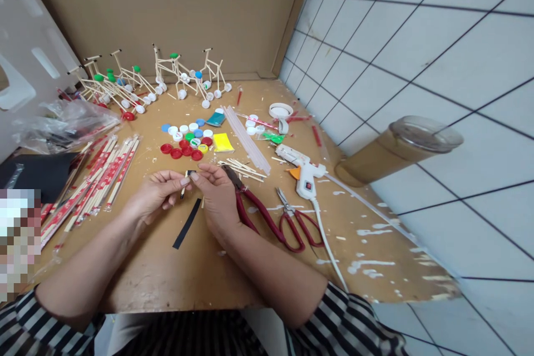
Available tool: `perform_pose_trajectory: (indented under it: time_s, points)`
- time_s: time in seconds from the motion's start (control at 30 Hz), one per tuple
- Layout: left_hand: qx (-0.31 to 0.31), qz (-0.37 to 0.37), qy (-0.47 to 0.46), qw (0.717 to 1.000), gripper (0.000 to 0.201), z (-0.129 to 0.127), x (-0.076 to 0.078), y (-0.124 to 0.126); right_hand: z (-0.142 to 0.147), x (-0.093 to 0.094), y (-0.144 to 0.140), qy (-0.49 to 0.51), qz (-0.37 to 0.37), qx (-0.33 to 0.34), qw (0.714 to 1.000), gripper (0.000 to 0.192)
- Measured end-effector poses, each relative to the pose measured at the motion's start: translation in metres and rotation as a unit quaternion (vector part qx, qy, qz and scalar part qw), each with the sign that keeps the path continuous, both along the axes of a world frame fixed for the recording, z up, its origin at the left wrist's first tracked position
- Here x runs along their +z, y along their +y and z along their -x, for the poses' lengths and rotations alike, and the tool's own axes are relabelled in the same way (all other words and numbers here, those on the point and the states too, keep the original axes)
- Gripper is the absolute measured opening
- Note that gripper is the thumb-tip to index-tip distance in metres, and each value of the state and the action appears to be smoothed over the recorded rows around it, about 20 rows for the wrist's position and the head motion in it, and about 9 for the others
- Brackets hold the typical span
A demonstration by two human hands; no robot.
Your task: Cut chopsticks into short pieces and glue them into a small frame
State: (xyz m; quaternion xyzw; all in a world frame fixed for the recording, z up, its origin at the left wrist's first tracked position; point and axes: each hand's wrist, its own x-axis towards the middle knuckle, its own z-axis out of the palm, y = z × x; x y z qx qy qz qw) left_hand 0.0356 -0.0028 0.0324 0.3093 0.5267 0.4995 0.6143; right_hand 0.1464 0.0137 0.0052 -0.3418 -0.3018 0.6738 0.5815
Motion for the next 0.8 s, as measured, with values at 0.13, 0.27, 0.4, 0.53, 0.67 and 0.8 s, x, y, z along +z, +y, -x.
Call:
perform_pose_trajectory:
  time_s: [0.13,0.27,0.4,0.53,0.67,0.8]
  points:
    - [-0.010,-0.005,-0.009,1.000,0.036,-0.0005,-0.0016,0.0003,-0.0001,-0.0001,-0.0003,0.000,-0.003,0.002,1.000,0.026]
    - [-0.011,0.003,-0.009,1.000,0.034,-0.0005,-0.0012,0.0004,-0.0001,-0.0001,-0.0007,0.001,-0.001,0.003,1.000,0.025]
    - [-0.010,0.008,0.004,1.000,0.031,-0.0014,0.0011,0.0001,0.0002,-0.0012,-0.0003,-0.003,-0.006,0.004,1.000,0.025]
    - [-0.014,0.009,0.005,1.000,0.032,-0.0010,0.0007,0.0000,0.0002,-0.0015,0.0001,-0.007,-0.005,0.002,1.000,0.025]
    - [-0.016,0.005,-0.003,1.000,0.036,-0.0001,-0.0008,-0.0001,0.0000,-0.0006,-0.0002,-0.007,0.001,0.002,1.000,0.027]
    - [-0.019,0.000,0.003,1.000,0.034,-0.0001,-0.0004,-0.0007,-0.0003,-0.0006,-0.0006,-0.006,0.008,0.004,1.000,0.028]
